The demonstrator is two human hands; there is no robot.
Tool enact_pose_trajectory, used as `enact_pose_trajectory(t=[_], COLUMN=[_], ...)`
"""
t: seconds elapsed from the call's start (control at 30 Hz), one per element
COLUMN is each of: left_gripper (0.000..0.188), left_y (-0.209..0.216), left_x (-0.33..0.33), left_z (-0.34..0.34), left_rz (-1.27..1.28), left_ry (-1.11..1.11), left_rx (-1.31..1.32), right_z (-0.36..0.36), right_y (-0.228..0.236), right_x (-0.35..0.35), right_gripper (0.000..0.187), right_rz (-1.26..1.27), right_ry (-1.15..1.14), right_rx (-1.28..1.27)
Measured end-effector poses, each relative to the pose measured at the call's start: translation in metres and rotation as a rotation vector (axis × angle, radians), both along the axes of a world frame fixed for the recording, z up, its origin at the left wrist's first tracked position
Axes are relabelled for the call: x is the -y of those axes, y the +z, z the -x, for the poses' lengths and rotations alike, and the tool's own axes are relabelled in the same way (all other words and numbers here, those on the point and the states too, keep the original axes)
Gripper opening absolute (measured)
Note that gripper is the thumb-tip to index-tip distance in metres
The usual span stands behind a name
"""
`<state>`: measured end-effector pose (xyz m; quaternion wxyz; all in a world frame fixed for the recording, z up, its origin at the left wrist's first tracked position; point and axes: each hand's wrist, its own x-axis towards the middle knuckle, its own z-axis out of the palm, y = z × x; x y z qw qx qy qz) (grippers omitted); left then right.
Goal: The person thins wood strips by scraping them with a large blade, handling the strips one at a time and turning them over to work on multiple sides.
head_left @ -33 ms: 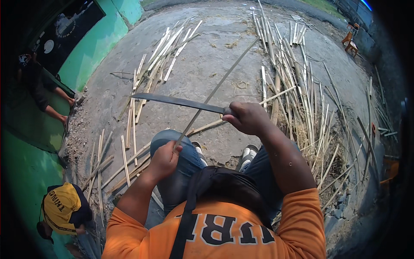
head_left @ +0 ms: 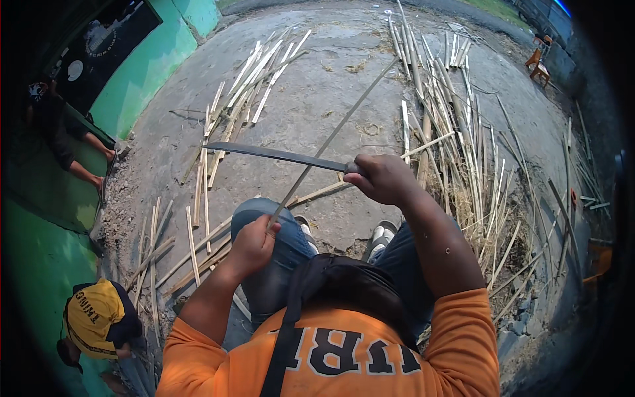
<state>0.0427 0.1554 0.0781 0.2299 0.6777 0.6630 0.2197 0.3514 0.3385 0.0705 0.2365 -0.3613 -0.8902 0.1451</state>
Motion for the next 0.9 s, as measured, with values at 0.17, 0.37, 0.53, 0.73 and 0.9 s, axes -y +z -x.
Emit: enact_pose_trajectory(t=[0.17,0.37,0.53,0.73,0.9], left_gripper=[0.035,0.035,0.032,0.033,0.031], left_y=[-0.009,-0.002,-0.003,-0.006,-0.007], left_x=[-0.006,-0.006,-0.006,0.000,-0.001], left_z=[0.000,-0.005,-0.008,-0.008,-0.009], left_rz=[-0.027,-0.025,-0.056,-0.099,-0.072], left_ry=[-0.012,-0.022,-0.035,0.000,-0.012], left_rx=[-0.053,-0.061,-0.071,-0.099,-0.098], right_z=[-0.014,-0.011,-0.014,-0.021,-0.024], right_y=[0.007,0.005,-0.005,0.007,0.011], right_x=[-0.011,-0.006,-0.009,-0.005,-0.004], right_gripper=[0.049,0.055,0.055,0.048,0.049], right_rz=[0.092,0.050,-0.006,-0.032,-0.041], right_ry=[-0.126,-0.091,-0.108,-0.106,-0.144], right_rx=[0.008,0.074,-0.026,0.006,0.031])
